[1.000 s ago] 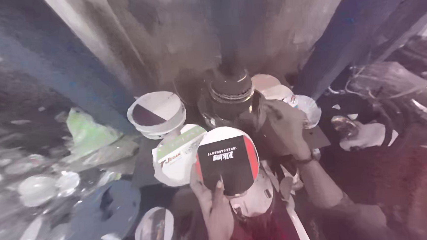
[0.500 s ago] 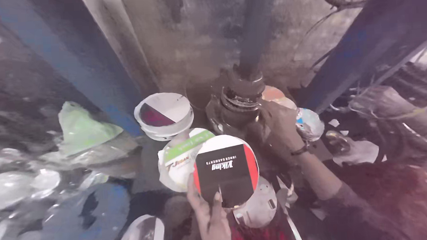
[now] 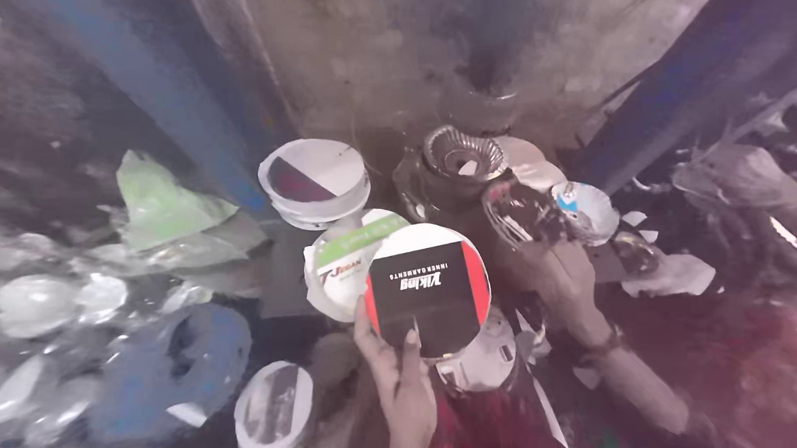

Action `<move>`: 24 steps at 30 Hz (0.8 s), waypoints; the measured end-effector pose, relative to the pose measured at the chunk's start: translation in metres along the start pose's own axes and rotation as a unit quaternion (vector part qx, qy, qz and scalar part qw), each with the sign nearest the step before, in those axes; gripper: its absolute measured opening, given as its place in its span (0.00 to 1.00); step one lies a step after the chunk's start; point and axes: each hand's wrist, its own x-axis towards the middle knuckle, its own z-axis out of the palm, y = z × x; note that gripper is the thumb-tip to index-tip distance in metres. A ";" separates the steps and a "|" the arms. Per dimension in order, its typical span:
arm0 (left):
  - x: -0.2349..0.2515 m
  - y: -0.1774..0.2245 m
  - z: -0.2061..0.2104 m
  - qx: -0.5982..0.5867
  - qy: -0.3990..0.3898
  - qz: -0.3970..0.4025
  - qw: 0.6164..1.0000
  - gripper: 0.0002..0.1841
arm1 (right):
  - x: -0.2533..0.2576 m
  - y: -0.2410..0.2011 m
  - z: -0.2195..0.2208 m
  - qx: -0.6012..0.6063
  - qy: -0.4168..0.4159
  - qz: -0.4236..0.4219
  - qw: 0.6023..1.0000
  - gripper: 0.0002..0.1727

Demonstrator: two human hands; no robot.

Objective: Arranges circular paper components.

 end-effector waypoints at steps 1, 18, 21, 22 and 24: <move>0.000 -0.001 0.001 -0.006 -0.007 -0.005 1.000 0.42 | -0.023 0.000 -0.003 -0.010 -0.024 0.028 0.999 0.07; 0.084 0.005 0.107 0.006 -0.120 -0.115 0.986 0.41 | 0.077 0.048 0.007 0.451 -0.139 0.447 0.760 0.14; 0.093 0.008 0.097 0.010 -0.104 -0.083 0.991 0.38 | 0.084 0.077 0.028 0.431 -0.163 0.417 0.784 0.16; 0.090 0.009 0.092 0.001 -0.096 -0.075 0.993 0.37 | 0.091 0.085 0.034 0.427 -0.179 0.402 0.790 0.18; 0.082 0.011 0.080 -0.003 -0.087 -0.081 0.993 0.35 | 0.134 0.065 0.019 0.361 -0.233 0.453 0.781 0.16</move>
